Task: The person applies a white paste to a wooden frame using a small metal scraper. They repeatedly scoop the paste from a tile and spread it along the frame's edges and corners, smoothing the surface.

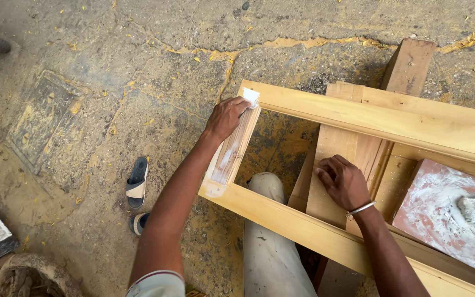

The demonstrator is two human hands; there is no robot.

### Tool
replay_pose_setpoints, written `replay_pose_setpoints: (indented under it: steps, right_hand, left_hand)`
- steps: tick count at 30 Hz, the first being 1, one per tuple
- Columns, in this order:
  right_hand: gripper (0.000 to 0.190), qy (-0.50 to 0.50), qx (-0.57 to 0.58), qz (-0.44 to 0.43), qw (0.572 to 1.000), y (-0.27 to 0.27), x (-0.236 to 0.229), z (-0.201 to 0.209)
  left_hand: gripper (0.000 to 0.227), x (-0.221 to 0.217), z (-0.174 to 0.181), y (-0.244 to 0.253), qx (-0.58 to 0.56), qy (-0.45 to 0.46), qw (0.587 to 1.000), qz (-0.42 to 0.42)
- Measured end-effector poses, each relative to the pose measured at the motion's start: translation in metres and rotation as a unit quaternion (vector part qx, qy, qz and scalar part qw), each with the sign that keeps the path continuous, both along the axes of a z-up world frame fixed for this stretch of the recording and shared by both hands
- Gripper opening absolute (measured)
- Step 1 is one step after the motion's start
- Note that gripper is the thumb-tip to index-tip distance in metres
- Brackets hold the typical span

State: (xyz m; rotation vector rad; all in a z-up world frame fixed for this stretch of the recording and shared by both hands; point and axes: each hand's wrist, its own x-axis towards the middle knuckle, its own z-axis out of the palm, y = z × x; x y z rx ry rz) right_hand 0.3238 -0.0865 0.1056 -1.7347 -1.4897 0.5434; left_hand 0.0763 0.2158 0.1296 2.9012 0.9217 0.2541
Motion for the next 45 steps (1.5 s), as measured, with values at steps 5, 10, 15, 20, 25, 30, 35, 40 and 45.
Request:
replay_pose_setpoints:
  steps: [5, 10, 15, 20, 25, 30, 35, 40, 45]
  right_hand:
    - [0.022, -0.011, 0.002, 0.008, 1.0, 0.004, 0.0, 0.004]
    - [0.023, -0.016, 0.014, 0.009, 1.0, -0.001, -0.001, 0.002]
    - [0.023, 0.0, -0.031, -0.001, 1.0, 0.003, 0.002, 0.002]
    - [0.023, -0.02, -0.035, 0.0, 0.999, 0.002, -0.001, -0.006]
    - [0.024, -0.022, -0.04, -0.001, 0.999, 0.003, -0.001, -0.003]
    - [0.024, 0.002, -0.037, -0.004, 0.999, 0.0, 0.0, 0.001]
    - [0.025, -0.003, -0.05, -0.003, 0.999, 0.004, 0.002, -0.002]
    - [0.025, -0.01, -0.032, -0.003, 0.999, 0.003, 0.0, -0.001]
    - [0.026, -0.007, -0.068, -0.007, 0.998, 0.003, 0.001, -0.002]
  left_hand:
    - [0.024, -0.003, 0.023, 0.021, 0.091, 0.019, 0.996, 0.004]
    - [0.037, 0.017, 0.023, 0.046, 0.022, -0.044, 0.999, 0.01]
    - [0.034, 0.045, 0.011, 0.048, -0.025, 0.048, 0.998, 0.023]
    - [0.041, 0.023, 0.002, 0.026, 0.008, 0.005, 1.0, 0.027]
    - [0.037, -0.002, 0.011, 0.027, -0.019, 0.07, 0.996, 0.052]
    - [0.033, 0.013, -0.006, 0.055, 0.123, -0.045, 0.99, 0.043]
    - [0.036, -0.001, -0.02, 0.047, 0.073, 0.002, 0.996, 0.056]
    - [0.045, -0.023, 0.005, 0.04, -0.022, 0.038, 0.997, 0.058]
    - [0.034, 0.002, -0.005, 0.037, 0.033, -0.056, 0.995, 0.076]
